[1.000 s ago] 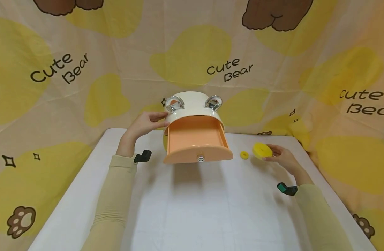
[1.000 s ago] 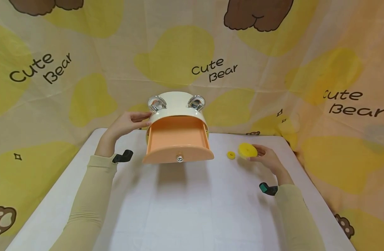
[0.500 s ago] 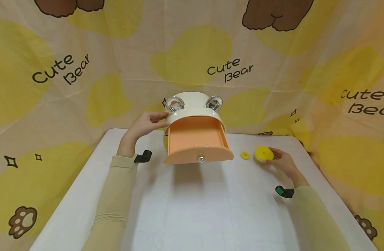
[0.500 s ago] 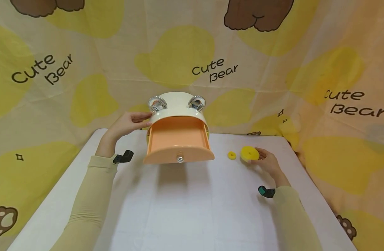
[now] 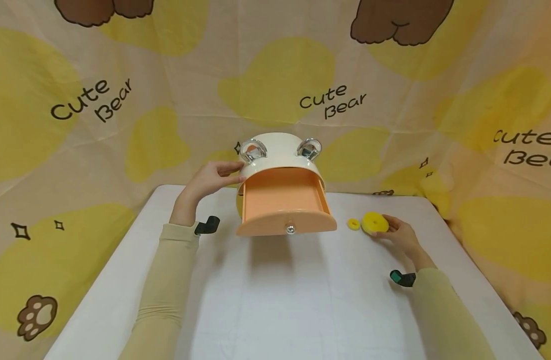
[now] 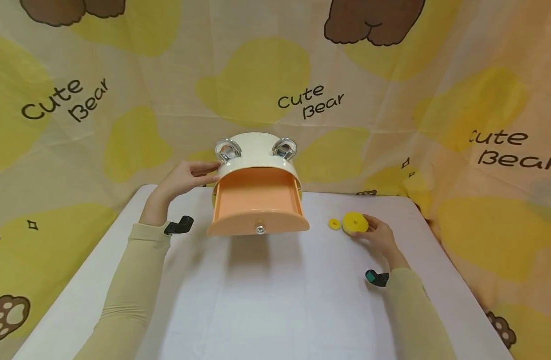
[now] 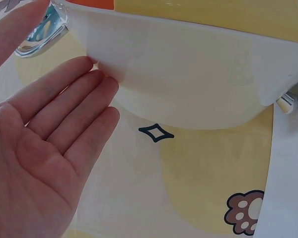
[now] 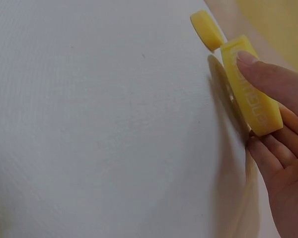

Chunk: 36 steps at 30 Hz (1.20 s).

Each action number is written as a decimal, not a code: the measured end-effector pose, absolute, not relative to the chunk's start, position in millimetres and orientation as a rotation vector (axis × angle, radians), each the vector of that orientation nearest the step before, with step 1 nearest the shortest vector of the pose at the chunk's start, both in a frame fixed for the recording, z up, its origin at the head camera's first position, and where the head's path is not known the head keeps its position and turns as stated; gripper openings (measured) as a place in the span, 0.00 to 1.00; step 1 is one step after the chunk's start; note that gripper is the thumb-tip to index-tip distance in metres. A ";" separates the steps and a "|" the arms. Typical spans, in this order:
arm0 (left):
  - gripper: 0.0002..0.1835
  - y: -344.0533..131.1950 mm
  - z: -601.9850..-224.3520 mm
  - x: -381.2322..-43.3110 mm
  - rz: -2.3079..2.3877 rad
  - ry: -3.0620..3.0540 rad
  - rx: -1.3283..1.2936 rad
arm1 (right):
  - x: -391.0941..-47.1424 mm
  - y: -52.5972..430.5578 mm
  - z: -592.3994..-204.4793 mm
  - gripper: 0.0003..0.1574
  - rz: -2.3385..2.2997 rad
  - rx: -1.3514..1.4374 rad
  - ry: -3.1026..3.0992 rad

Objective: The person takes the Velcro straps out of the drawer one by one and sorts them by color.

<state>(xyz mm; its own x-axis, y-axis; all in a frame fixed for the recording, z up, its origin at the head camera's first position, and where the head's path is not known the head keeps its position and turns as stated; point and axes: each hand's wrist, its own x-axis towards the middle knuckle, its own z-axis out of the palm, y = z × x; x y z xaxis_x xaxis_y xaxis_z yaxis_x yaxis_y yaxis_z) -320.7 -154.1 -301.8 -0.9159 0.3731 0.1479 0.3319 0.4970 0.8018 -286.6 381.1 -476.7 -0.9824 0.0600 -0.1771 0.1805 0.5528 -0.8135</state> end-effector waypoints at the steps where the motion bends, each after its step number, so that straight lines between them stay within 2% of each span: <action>1: 0.31 -154.2 -302.0 -320.7 1.419 2.679 0.628 | -286.4 380.4 -477.5 0.59 -1.412 0.210 2.656; 6: 0.30 -152.9 -297.9 -317.3 1.435 2.658 0.628 | -287.5 377.1 -479.9 0.59 -1.402 0.232 2.670; 16: 0.32 -160.0 -320.9 -340.1 1.472 2.664 0.652 | -286.4 371.3 -481.1 0.58 -1.410 0.204 2.694; 36: 0.32 -161.0 -320.5 -339.1 1.484 2.652 0.649 | -285.5 369.1 -482.9 0.56 -1.402 0.223 2.705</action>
<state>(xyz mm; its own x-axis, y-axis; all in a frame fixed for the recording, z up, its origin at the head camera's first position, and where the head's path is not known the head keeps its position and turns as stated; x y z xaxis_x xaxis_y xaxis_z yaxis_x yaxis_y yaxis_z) -339.1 -161.0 -320.5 -0.9121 0.3726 0.1707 0.3404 0.4569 0.8218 -285.5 369.1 -482.9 -0.9856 0.0891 -0.1439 0.1689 0.5690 -0.8048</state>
